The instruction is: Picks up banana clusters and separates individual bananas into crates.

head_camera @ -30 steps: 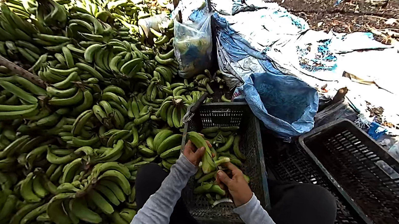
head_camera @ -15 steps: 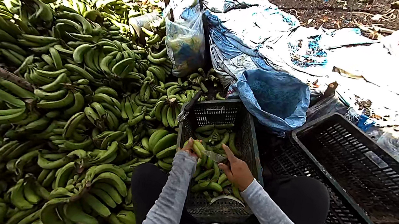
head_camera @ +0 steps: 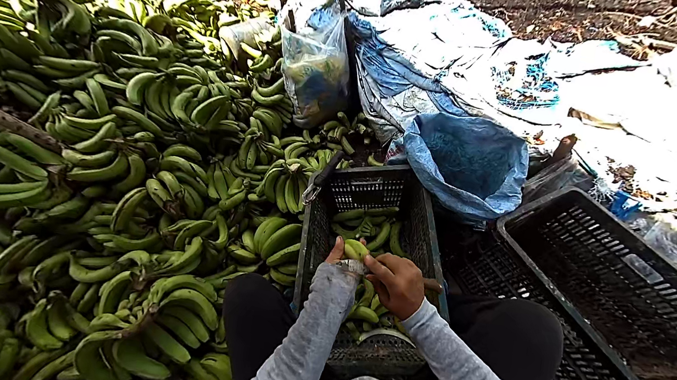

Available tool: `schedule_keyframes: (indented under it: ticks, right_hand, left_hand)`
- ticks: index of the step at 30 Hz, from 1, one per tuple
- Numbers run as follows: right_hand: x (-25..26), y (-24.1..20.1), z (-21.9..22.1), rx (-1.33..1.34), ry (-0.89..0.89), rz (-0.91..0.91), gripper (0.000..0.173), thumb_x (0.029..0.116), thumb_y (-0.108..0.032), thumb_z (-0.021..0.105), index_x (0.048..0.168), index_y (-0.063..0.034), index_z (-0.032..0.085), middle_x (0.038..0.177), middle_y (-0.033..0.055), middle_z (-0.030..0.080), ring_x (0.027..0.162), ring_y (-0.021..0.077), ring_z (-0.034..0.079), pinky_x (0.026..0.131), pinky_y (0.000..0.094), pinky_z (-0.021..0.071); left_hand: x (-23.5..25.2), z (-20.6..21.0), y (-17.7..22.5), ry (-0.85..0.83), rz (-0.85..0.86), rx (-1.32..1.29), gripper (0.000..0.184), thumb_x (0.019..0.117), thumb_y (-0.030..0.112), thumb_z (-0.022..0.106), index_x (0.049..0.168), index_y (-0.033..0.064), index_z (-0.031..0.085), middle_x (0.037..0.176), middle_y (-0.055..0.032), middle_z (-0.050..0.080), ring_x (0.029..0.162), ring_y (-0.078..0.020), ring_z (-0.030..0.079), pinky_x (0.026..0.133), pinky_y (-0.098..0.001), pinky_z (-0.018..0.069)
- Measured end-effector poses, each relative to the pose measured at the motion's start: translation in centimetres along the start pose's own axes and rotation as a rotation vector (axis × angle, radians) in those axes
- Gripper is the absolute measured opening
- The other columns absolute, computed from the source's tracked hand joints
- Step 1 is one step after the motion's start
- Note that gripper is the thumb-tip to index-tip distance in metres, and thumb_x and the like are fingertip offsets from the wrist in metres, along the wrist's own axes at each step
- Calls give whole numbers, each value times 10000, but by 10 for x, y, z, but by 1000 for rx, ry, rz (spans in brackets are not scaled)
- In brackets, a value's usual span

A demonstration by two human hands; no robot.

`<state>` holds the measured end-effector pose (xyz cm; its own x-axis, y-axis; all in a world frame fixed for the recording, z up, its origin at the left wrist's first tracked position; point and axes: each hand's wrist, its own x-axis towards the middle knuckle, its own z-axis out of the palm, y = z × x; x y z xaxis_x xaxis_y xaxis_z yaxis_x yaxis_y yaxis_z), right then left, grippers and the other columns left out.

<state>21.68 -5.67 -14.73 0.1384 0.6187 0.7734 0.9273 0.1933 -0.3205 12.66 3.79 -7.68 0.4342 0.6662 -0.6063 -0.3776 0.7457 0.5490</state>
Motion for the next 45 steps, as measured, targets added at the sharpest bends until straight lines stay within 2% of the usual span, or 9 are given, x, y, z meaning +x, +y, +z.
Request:
schedule_keyframes:
  ticks: [5,8,11,13,15,19,25,31,45]
  right_hand:
    - [12,-7,-25,504,-317,215,360,1027,-258,567,1238,-11,720,1090,177,756,929,293,748,799,481,598]
    - [27,3,-49,656,-408,316,387,1019,-232,578,1274,40,680,1187,161,732,1031,138,707,929,322,560]
    - [54,18,-72,666,-306,380,372,998,-212,606,1226,71,682,1059,108,730,865,-26,637,808,159,528]
    - [74,23,-88,659,-180,406,342,975,-162,622,1228,63,667,999,32,709,761,-62,595,715,129,520]
    - [93,34,-109,675,-9,434,320,976,-112,610,1266,23,634,935,-38,674,695,-53,572,647,128,511]
    - [110,44,-136,599,132,500,310,1024,-149,542,1324,-72,564,846,-119,636,665,-36,583,626,140,521]
    - [40,37,-56,869,-953,1096,560,1084,-187,460,1574,-20,245,844,27,580,637,69,545,621,234,488]
    - [-9,42,-4,1726,-687,1174,437,923,-453,682,1211,-163,525,746,-53,661,572,29,600,533,161,495]
    - [1,21,-5,1387,-773,1266,485,1091,-167,375,1564,-100,288,751,-20,551,569,58,547,552,193,488]
  left_hand:
    - [25,-37,4,-328,190,-60,144,1099,210,324,1141,129,436,807,-21,720,727,-163,739,688,-297,619]
    - [28,-60,18,-546,542,190,1047,712,336,933,1423,200,177,991,-4,730,826,-177,756,770,-361,646]
    - [29,-79,16,-677,920,807,1138,826,351,819,1523,-101,40,1165,-97,695,944,-145,741,849,-354,622]
    - [23,-82,12,-622,1066,1240,808,808,95,790,1394,-263,364,1156,-334,678,988,-391,728,892,-504,580]
    - [23,-81,8,-579,885,1682,602,799,-74,744,1358,-165,539,1196,-378,653,1097,-563,647,984,-657,483]
    - [41,-90,2,-370,190,1846,876,942,-22,652,1611,-26,87,1445,-316,521,1342,-451,528,1166,-524,372]
    - [32,-75,-8,-148,198,807,507,969,-30,365,1467,-116,316,1152,-193,568,816,-146,617,743,-306,543]
    - [11,-76,15,-528,275,1227,566,937,82,564,1446,-131,436,1367,-282,570,1178,-223,627,1027,-331,492]
    - [1,-85,45,-647,356,1676,467,950,106,561,1366,-106,566,1279,-303,627,1189,-356,624,1060,-445,458]
